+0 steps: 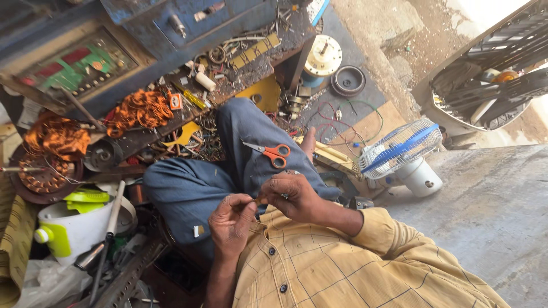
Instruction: The person sits on the floor in a workshop and repairs a cylindrical electrical component. They use scissors to cut small pieces of insulating material and insert them into the slots of the component. The person repeatedly picks up the material, cuts it, and places it into the component.
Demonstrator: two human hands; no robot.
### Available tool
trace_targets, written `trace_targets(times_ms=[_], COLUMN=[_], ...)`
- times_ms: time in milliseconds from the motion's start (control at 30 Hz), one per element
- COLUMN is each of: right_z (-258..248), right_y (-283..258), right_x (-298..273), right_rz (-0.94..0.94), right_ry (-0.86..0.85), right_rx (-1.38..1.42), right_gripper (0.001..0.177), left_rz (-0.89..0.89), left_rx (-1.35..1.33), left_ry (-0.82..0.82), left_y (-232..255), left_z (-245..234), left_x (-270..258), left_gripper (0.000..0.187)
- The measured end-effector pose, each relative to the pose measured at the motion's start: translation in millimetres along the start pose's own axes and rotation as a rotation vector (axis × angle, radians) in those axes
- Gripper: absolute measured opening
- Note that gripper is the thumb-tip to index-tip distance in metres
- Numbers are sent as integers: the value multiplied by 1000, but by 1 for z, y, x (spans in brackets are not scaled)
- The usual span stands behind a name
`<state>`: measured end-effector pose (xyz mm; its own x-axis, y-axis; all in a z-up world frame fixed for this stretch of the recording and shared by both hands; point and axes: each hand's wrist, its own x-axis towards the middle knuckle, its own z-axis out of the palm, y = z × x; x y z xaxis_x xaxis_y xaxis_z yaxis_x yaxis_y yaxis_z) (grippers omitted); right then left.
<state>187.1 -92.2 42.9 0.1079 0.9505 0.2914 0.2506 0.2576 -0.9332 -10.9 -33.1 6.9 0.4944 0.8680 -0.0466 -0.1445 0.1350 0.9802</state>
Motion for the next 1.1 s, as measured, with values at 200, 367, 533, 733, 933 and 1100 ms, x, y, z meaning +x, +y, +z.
trace_targets(times_ms=[200,367,533,733,933,1100], right_z=[13,14,17,13,-1,-2], right_y=[7,17,44,49,19,16], right_x=[-8,-13,-20,-18,-10,-7], right_rz=[223,149,523,731,-127,-49], right_ry=[23,7,-21,-67,-69,-90], right_rx=[142,96,645,883,41,-58], right_gripper=[14,5,6,5,15,15], left_rz=[81,32,534,724,550,478], left_rx=[111,57,684,929,734,676], left_ry=[-11,-6,-105,-277,-112,-147], left_y=[-18,-23,15,45,30,35], left_z=[1,4,11,9,3,5], left_x=[-4,-7,6,11,13,13], left_gripper=[9,9,22,20,9,12])
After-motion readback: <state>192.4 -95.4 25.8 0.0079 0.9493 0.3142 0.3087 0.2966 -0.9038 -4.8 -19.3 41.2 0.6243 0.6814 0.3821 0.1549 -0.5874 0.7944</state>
